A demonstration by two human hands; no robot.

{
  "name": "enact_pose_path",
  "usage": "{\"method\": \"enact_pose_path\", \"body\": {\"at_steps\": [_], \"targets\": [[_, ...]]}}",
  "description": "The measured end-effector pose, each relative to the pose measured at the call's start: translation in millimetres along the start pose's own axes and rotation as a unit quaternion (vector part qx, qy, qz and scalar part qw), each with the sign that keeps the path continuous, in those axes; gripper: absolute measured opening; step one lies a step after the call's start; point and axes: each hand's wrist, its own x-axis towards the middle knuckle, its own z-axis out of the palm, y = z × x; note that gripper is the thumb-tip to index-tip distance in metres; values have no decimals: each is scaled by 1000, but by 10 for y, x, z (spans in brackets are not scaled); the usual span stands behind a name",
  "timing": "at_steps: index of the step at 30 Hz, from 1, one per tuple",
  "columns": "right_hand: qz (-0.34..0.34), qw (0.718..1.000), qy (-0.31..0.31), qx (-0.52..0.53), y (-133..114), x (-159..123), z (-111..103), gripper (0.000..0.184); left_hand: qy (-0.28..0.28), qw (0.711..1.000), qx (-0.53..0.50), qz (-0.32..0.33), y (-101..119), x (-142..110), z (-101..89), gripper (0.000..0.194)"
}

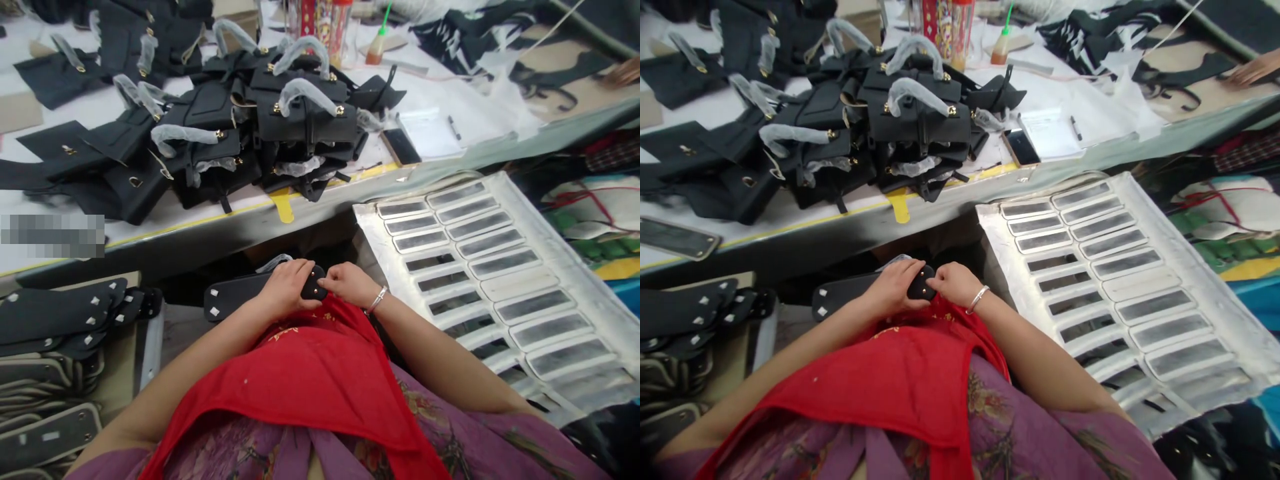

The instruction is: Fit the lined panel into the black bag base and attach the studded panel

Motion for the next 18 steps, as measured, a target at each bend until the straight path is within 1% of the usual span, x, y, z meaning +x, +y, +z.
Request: {"method": "enact_pose_path", "body": {"at_steps": [5,11,14,18], "targets": [[-18,998,29,-47,11,-44,36,24,13,1000,-1,-8,55,-2,39,72],[-19,996,39,-74,-15,-88,56,25,31,1000,-5,-5,58,-38,62,72],[-16,997,43,-60,-32,-87,47,26,32,999,-15,-12,64,-39,51,72],[11,999,47,-10,-17,-85,77,24,35,998,-49,-25,39,-23,47,72]]}}
